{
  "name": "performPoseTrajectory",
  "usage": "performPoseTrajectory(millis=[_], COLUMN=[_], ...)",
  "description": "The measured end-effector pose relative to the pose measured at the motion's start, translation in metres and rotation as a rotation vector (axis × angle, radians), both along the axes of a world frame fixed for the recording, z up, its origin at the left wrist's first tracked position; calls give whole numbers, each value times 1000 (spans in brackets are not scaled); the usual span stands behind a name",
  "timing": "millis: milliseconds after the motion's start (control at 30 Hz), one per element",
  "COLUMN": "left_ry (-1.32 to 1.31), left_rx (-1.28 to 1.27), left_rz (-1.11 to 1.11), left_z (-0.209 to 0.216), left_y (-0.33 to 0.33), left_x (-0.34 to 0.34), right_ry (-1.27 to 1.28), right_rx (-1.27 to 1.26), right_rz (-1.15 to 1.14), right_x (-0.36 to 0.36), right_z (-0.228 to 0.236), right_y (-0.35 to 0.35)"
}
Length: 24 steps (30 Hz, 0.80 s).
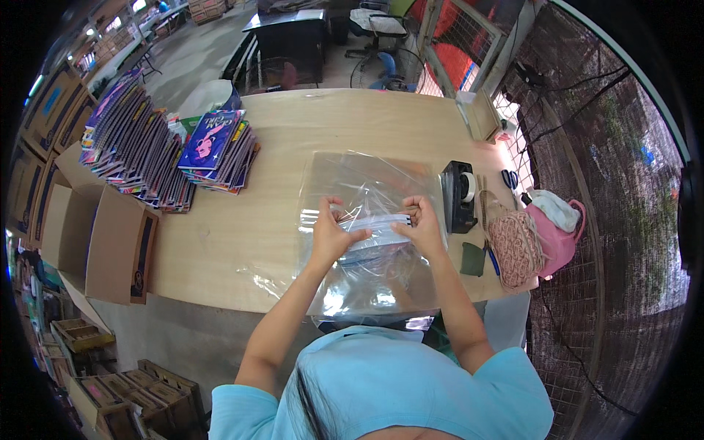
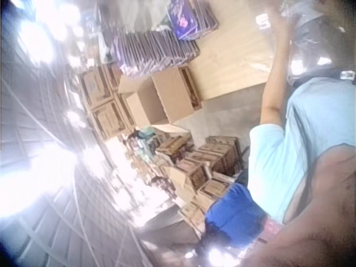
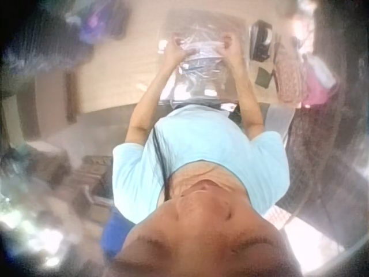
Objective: The person wraps spiral-bound notebooks in clear plastic sleeves on a wooden table. They place a notebook into a sleeve, fold the plastic over the edges, and smooth it down. The person repeats this process for several notebooks, occasionally retrieving more from a nearby cardboard box.
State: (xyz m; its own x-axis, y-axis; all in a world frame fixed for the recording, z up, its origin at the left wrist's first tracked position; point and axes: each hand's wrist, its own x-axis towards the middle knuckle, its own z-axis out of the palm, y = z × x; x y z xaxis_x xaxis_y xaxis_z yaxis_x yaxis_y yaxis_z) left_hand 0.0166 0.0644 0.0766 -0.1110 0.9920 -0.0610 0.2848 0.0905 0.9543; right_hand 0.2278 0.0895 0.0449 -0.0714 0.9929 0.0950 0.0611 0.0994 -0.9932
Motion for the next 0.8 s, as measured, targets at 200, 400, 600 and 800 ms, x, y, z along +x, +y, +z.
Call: performPoseTrajectory(millis=[200, 400, 600, 800], left_ry=[-307, -432, -380, -395], left_rx=[-2, 122, 355, 345], left_rz=[-191, -264, -247, -113], left_z=[-22, -18, -36, -39], left_y=[12, -4, -4, -16], left_x=[-22, -21, -19, -11], right_ry=[116, 210, -719, -528], right_rx=[-307, -207, 612, 592], right_rz=[290, 285, -7, -74], right_x=[3, 7, -24, -38], right_z=[5, 6, 62, 12], right_y=[39, 29, -45, -72])
